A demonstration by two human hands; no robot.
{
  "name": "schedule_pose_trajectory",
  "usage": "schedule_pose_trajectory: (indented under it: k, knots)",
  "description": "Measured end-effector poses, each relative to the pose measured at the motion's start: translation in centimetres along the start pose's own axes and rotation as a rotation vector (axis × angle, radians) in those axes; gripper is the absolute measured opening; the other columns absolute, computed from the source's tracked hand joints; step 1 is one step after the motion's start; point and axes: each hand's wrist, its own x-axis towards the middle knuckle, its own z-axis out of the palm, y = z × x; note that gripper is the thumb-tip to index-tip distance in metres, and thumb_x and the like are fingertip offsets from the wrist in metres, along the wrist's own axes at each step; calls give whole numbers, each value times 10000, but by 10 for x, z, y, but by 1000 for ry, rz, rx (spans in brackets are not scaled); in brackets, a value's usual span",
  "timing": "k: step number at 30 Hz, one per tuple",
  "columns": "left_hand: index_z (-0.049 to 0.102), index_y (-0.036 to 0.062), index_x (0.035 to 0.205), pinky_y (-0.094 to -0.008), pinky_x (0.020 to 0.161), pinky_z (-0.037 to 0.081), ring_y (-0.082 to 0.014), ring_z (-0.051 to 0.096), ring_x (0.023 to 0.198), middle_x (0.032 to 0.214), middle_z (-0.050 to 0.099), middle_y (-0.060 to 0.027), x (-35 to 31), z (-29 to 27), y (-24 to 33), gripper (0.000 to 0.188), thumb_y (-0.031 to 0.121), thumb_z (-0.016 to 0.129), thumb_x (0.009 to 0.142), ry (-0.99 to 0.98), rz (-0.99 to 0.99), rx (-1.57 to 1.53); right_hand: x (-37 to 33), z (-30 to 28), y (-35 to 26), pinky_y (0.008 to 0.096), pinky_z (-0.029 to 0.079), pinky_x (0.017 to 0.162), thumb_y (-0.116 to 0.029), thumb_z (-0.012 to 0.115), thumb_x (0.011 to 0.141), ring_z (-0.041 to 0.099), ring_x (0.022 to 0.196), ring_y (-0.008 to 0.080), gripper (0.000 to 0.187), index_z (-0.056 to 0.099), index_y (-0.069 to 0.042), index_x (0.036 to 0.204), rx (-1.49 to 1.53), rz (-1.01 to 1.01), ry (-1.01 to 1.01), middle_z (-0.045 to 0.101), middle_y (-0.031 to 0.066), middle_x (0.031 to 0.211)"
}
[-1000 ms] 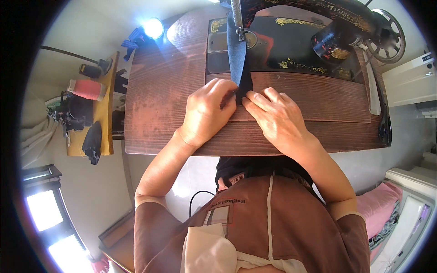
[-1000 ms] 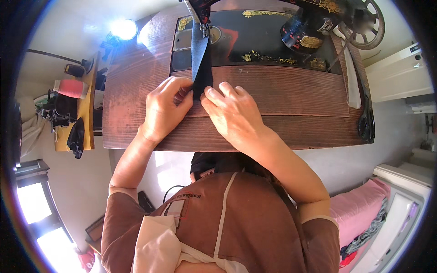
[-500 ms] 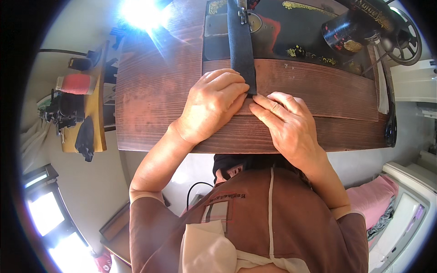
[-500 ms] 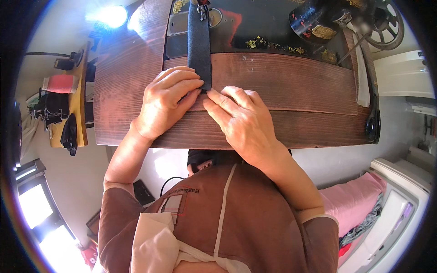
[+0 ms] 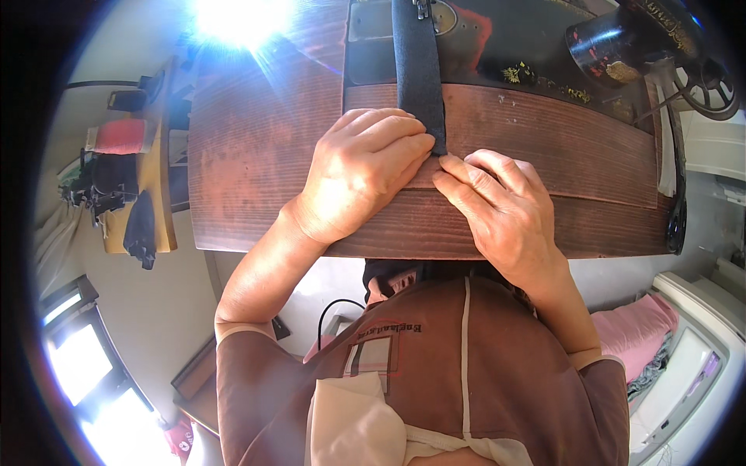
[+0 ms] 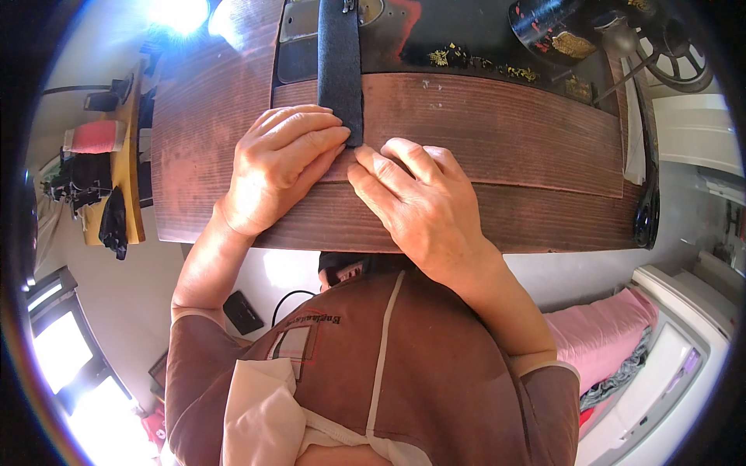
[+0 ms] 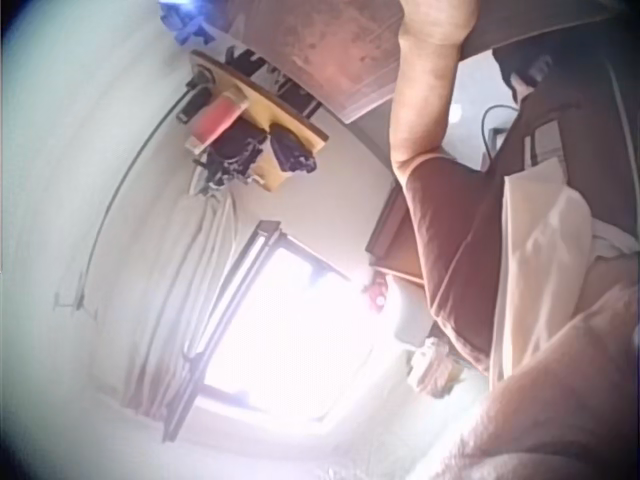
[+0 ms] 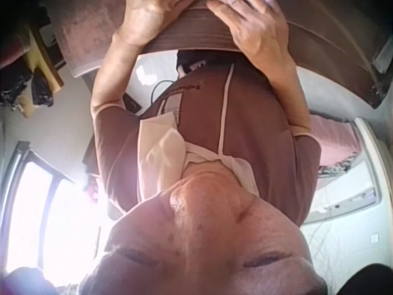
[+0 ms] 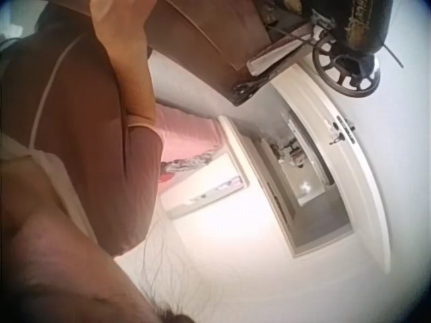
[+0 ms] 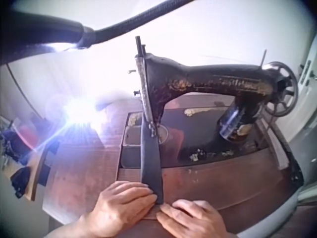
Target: The person sews a long strip of dark fabric using a sewing machine, guiding it under the needle and adjusting the fabric as needed. After sewing, the person cuts the fabric strip with scissors and folds the ends.
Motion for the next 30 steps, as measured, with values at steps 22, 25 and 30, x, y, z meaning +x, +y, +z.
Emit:
schedule_pose_trajectory:
  k: [22,25,30]
  knots:
    - [689,26,985,-450,899,509,-321,626,989,995,616,-108,29,-21,-48,295,211,734,759,-295,475,-191,13,-7,8,313,460,725,-137,626,755,565,891,173,280,701,-115,1024,1,61,-13,601,-13,999]
    - [687,24,989,-443,870,540,-332,627,1044,1043,599,-122,23,-12,-55,290,188,733,755,-291,494,-290,14,-8,8,312,458,726,-131,627,754,563,887,174,283,708,-109,1025,39,86,-12,607,-7,1006]
    - [692,19,991,-408,836,559,-310,638,1036,1068,635,-127,23,-10,-57,295,149,738,730,-287,518,-303,12,-6,10,311,457,704,-126,637,749,577,899,176,275,730,-111,1008,61,98,-18,610,-5,1008]
